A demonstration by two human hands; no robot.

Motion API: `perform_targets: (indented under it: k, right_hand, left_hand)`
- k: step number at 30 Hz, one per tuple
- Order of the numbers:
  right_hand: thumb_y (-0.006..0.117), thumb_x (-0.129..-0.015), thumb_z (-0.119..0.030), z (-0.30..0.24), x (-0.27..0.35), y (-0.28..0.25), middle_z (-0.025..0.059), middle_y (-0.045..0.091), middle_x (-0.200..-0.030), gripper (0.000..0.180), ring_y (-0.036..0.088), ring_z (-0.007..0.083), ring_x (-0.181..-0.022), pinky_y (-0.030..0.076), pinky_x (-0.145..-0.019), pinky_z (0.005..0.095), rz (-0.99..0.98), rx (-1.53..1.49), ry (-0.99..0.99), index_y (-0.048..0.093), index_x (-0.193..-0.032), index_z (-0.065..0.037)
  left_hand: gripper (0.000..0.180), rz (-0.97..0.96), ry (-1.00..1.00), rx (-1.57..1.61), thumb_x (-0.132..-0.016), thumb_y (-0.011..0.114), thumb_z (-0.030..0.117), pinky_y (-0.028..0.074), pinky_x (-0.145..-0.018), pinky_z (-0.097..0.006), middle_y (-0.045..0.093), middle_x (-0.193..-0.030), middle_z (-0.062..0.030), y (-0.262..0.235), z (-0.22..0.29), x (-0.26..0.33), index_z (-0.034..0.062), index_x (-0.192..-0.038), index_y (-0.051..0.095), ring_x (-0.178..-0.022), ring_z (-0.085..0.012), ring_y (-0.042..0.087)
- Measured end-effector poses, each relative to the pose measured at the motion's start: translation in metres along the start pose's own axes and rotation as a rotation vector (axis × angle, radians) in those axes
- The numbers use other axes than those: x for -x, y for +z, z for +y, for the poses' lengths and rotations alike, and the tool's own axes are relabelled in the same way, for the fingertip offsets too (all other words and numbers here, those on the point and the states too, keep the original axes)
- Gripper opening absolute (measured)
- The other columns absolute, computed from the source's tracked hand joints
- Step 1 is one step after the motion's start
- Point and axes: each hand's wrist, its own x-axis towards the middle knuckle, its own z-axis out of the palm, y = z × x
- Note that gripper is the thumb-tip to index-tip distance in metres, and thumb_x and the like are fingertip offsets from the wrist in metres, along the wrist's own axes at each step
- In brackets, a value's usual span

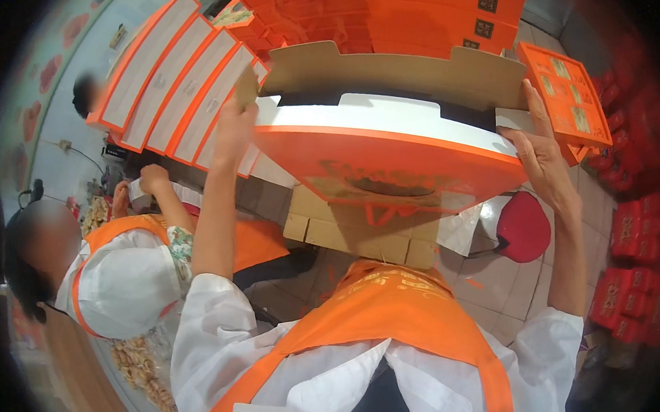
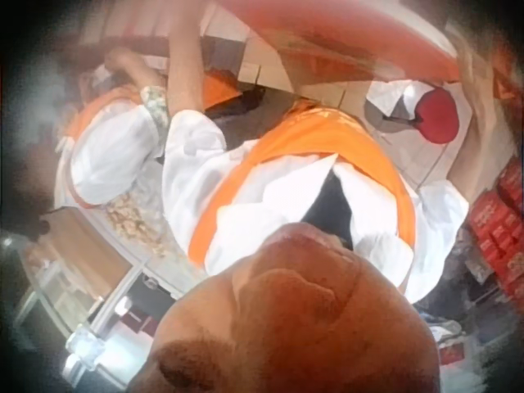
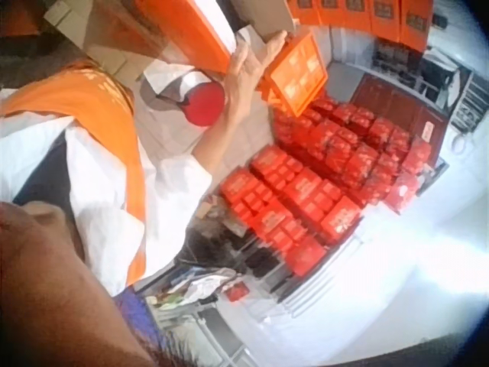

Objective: The person assembles orange cardboard boxes by folding the flaps and securing the structure. They handle the boxes one at a time, folding the sides and top flaps to form a complete container. The person then places the assembled boxes into a larger cardboard shipping box.

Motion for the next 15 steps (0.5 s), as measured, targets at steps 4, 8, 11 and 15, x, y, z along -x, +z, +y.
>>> perform_targets:
  k: [4,8,11,15]
  right_hand:
    - [0.037,-0.086,-0.017,0.007,0.004,-0.006,0.0101,0.014,-0.14,0.033,0.01,0.0252,-0.13,0.017,-0.102,0.0346,0.024,-0.005,-0.021,0.062,-0.095,0.002]
    - [0.037,-0.085,-0.019,0.003,0.005,0.001,0.0087,0.015,-0.14,0.034,0.01,0.0248,-0.13,0.018,-0.102,0.0362,0.029,0.002,0.003,0.063,-0.093,0.002]
    - [0.038,-0.084,-0.022,0.002,0.004,-0.003,0.0071,0.015,-0.14,0.035,0.011,0.0245,-0.13,0.021,-0.101,0.0391,0.049,0.004,0.039,0.065,-0.089,-0.001]
    - [0.039,-0.085,-0.022,0.001,0.005,-0.004,0.0076,0.013,-0.141,0.034,0.01,0.025,-0.13,0.022,-0.101,0.0397,0.047,-0.022,0.028,0.065,-0.089,0.0]
  left_hand:
    - [0.037,0.053,0.344,-0.196,-0.08,0.053,0.016,0.036,-0.09,-0.036,0.054,-0.111,-0.0131,0.02,0.009,0.01,0.0017,-0.114,0.049,-0.111,-0.0278,0.043]
    - [0.041,-0.014,0.29,0.025,-0.078,0.057,0.019,0.033,-0.093,-0.037,0.048,-0.117,-0.0161,0.005,-0.011,0.008,0.0008,-0.114,0.048,-0.114,-0.0275,0.04]
    - [0.048,-0.083,0.229,-0.209,-0.078,0.06,0.021,0.028,-0.097,-0.034,0.039,-0.124,-0.0192,0.009,0.006,0.003,0.0002,-0.117,0.042,-0.117,-0.0234,0.037]
    - [0.076,-0.265,0.088,-0.26,-0.072,0.066,0.023,0.028,-0.097,-0.04,0.029,-0.13,-0.0222,0.0,0.012,-0.008,-0.0004,-0.128,0.021,-0.123,-0.0316,0.026]
